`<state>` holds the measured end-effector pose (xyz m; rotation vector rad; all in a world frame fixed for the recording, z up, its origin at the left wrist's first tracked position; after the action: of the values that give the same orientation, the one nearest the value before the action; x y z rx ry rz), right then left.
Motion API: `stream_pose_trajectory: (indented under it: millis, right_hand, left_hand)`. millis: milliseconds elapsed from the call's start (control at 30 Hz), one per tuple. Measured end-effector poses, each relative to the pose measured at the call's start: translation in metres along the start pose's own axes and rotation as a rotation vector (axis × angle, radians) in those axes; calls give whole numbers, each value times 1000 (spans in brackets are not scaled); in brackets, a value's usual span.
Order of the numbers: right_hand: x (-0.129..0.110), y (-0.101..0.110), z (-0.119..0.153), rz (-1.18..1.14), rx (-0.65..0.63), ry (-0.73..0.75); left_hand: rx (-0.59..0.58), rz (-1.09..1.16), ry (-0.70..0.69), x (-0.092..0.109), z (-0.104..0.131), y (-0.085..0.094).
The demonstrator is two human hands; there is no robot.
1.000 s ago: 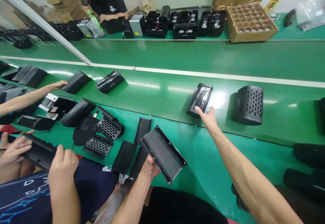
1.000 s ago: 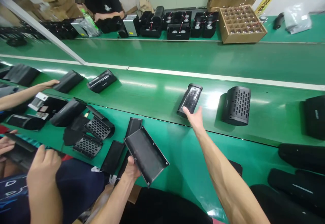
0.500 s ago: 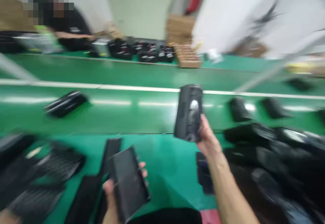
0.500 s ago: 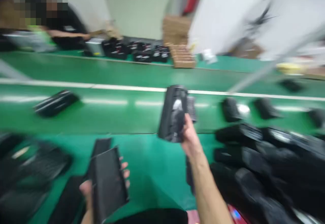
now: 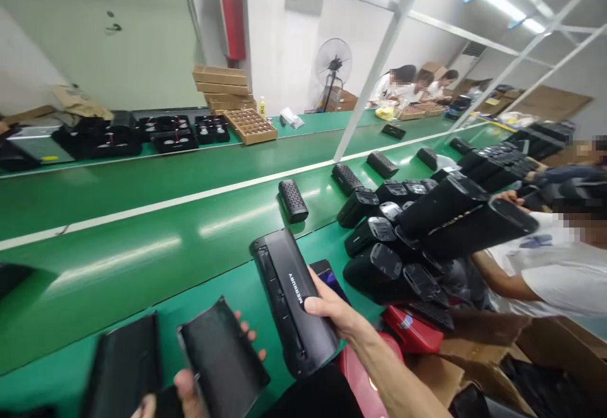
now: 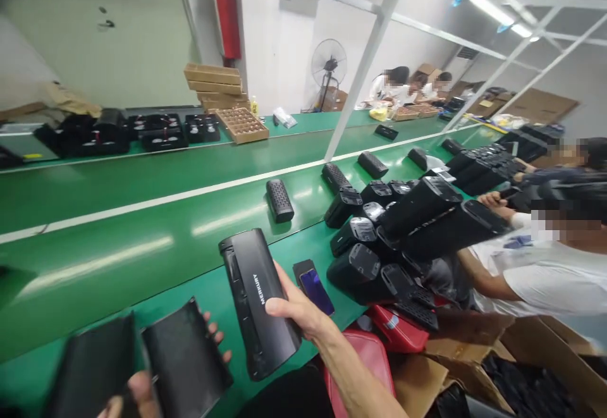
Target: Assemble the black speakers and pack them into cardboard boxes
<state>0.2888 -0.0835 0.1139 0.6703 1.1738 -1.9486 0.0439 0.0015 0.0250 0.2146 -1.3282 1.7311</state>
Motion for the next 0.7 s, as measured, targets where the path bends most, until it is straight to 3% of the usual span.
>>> stream_pose_trajectory:
  millis: [167, 267, 367, 500, 700]
  right_hand:
    - [4, 1, 11, 483, 199, -105]
    - [0, -11, 7, 834, 285, -156]
    - [-4, -30, 2, 1103, 301, -171]
    - [3, -46, -3, 1294, 298, -172]
    - [16, -47, -16, 1366, 289, -132]
  left_hand:
    - [-179, 202, 109, -35, 14, -22]
    - [-241, 247, 113, -41, 10, -26]
    - [-283, 260, 21, -41, 12, -31]
    - [-261, 259, -105, -46, 15, -33]
    - [-220, 290, -146, -51, 6, -29]
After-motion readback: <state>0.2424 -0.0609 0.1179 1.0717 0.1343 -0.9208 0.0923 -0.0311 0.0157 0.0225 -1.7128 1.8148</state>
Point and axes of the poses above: each hand's wrist, its own z-axis away from the middle knuckle, its own y-axis out of the back of the hand, x = y × z, the point moved 1 cm from there along -z, towards the middle knuckle, and after that the axes turned 12 degrees about -y, right-handed, at the moved point
